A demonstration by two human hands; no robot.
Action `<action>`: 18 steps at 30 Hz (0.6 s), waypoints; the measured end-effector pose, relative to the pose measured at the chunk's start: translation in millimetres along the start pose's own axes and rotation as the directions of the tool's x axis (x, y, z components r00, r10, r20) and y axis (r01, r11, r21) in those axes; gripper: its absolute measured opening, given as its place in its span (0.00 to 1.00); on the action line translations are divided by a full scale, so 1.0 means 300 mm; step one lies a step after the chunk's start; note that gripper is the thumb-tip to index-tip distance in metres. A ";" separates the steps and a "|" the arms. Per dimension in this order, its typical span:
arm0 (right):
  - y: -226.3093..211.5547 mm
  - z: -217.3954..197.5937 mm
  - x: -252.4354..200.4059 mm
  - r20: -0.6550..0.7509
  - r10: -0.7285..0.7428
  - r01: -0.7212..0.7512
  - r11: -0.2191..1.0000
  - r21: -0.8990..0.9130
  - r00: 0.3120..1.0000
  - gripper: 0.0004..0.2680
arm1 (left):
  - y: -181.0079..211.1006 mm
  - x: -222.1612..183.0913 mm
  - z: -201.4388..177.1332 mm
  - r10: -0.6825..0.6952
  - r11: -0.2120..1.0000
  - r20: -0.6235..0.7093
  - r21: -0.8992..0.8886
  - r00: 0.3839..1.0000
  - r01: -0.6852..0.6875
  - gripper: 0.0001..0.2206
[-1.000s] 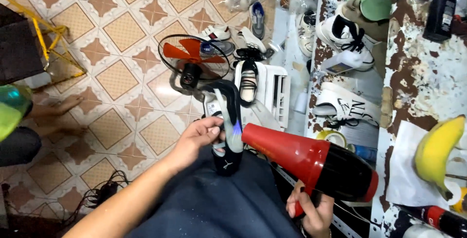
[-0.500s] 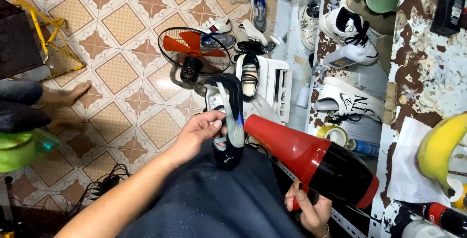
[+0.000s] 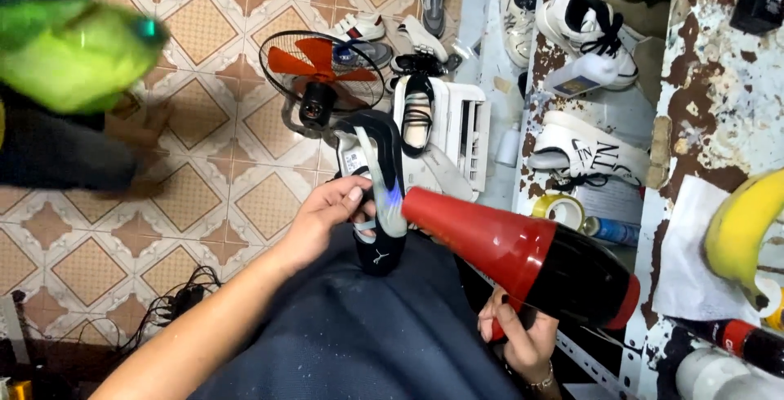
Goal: Using a hair dryer to heat a shoe sole for bonding, then cleaning the shoe with a wipe.
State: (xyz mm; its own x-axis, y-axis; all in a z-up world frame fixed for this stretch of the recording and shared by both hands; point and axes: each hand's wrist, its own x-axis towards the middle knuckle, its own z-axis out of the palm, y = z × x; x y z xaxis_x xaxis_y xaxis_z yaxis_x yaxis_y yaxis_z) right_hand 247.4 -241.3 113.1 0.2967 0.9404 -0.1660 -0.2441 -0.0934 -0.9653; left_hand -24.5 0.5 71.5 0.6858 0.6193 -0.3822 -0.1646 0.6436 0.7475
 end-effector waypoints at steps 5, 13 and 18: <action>-0.011 0.012 -0.010 -0.012 0.027 -0.027 0.997 0.067 1.000 0.06 | -0.017 -0.006 -0.012 0.025 1.000 0.012 -0.002 1.000 -0.025 0.16; 0.005 0.009 -0.037 -0.008 0.018 -0.018 0.999 0.027 1.000 0.07 | -0.033 -0.012 -0.016 0.001 0.999 -0.002 -0.033 1.000 -0.001 0.16; -0.001 0.011 -0.040 -0.014 0.019 -0.018 0.995 0.095 1.000 0.07 | -0.033 -0.008 -0.015 -0.003 1.000 0.007 -0.022 1.000 0.004 0.17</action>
State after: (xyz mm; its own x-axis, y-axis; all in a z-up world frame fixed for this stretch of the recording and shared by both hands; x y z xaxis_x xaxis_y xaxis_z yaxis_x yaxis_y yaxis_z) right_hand 240.8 -251.6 116.2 0.3049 0.9337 -0.1875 -0.3360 -0.0787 -0.9386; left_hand -27.8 -5.1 62.6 0.6913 0.6140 -0.3810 -0.1779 0.6557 0.7337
